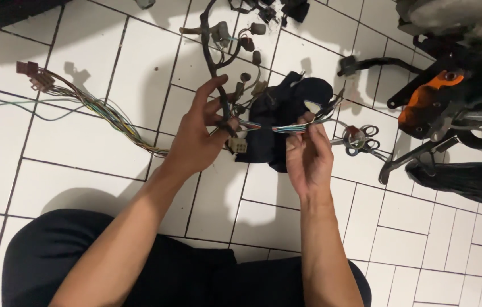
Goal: Repairing and organizing a motorcycle electrical wire harness using scissors and a cleaning cloth.
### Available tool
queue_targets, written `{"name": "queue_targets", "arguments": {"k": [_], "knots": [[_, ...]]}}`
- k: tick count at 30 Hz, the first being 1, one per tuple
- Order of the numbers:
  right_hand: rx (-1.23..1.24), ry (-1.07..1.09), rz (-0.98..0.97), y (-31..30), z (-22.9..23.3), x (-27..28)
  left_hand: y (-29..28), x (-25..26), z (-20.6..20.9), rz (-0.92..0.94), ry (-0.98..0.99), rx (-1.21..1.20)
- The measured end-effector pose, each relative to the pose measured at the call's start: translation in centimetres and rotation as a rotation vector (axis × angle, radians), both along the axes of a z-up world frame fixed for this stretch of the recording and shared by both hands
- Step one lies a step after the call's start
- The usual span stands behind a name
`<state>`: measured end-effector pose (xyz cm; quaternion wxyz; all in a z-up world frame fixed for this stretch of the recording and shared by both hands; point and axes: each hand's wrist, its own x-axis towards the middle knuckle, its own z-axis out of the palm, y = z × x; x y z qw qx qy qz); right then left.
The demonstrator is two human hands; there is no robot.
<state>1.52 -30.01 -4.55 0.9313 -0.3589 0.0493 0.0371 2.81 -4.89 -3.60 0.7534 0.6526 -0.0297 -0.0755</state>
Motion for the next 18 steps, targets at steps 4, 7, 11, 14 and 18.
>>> {"name": "queue_targets", "arguments": {"k": [4, 7, 11, 14, 18], "knots": [[-0.056, 0.107, -0.002, 0.2, 0.0, 0.2, 0.3, 0.1, -1.1, 0.044, -0.009, -0.04], [-0.227, 0.157, -0.062, 0.8, 0.3, 0.4, 0.5, 0.3, -1.4, 0.062, -0.028, -0.026], [-0.381, 0.145, -0.099, 0.7, -0.2, 0.3, 0.6, 0.6, 0.6, 0.087, 0.126, 0.179], [-0.433, 0.157, -0.082, 0.3, -1.5, 0.1, 0.8, 0.5, 0.8, 0.064, 0.29, 0.435], [-0.499, 0.184, -0.058, 1.1, -1.3, 0.1, -0.5, -0.7, -1.8, 0.354, -0.148, 0.805]]}}
